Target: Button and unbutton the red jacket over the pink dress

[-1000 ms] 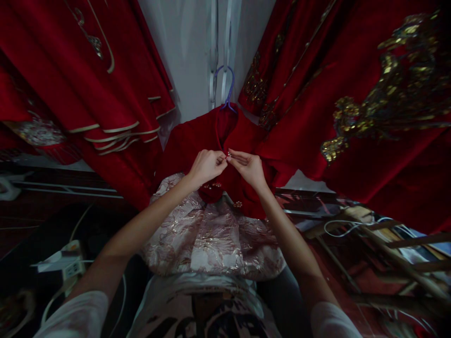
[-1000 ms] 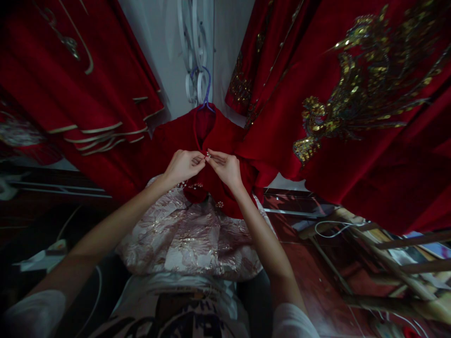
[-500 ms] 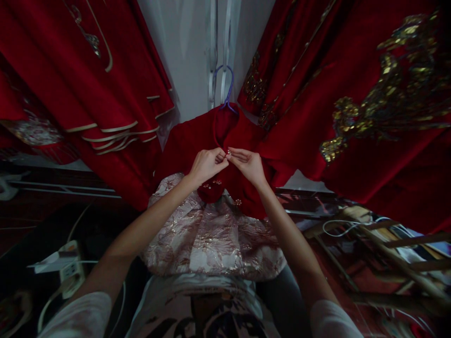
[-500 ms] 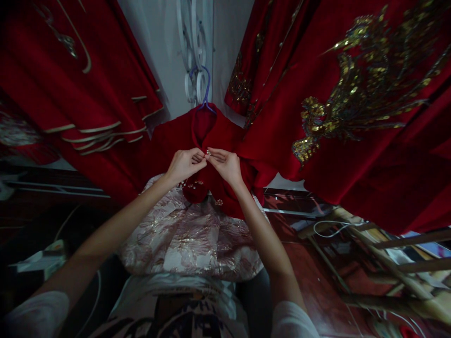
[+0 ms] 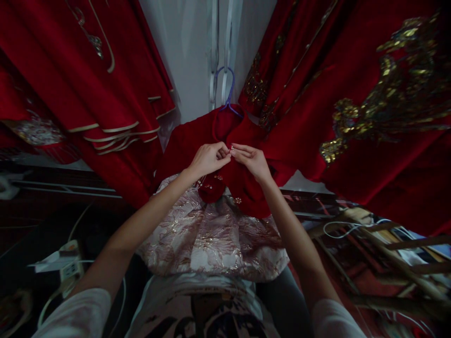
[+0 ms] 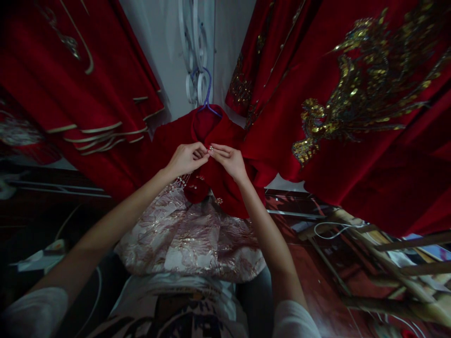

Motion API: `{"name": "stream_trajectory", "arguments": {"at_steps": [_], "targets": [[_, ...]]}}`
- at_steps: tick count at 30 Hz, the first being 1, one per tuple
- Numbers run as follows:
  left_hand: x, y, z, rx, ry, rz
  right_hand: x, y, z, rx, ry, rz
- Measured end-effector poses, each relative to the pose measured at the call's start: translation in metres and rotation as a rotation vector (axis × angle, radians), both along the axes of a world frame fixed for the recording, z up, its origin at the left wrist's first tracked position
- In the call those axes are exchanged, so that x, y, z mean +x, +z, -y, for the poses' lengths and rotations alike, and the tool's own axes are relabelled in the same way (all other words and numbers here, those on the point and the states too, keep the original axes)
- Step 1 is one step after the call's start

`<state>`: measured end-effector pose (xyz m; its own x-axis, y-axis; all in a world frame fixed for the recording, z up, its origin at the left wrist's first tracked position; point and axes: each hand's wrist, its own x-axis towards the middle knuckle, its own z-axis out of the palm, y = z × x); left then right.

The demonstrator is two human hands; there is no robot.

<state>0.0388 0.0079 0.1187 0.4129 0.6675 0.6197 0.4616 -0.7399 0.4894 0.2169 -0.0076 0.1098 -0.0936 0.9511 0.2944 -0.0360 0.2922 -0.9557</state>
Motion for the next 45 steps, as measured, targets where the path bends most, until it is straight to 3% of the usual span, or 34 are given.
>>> {"name": "stream_trajectory", "arguments": {"at_steps": [18,30,33,40,45], "targets": [[-0.002,0.0,-0.001,0.015,0.011,0.02,0.0,0.008,-0.001,0.069,-0.023,0.028],[0.003,-0.002,-0.004,0.084,-0.03,0.003,0.006,0.001,-0.005,0.204,-0.034,0.111],[0.002,-0.001,-0.005,0.132,0.003,-0.084,0.004,0.0,-0.004,0.246,-0.032,0.114],[-0.001,0.011,-0.001,0.287,0.219,-0.344,-0.003,-0.003,-0.006,0.259,-0.107,0.114],[-0.006,0.008,-0.001,0.164,0.107,-0.209,-0.006,-0.007,-0.006,0.274,-0.144,0.126]]}}
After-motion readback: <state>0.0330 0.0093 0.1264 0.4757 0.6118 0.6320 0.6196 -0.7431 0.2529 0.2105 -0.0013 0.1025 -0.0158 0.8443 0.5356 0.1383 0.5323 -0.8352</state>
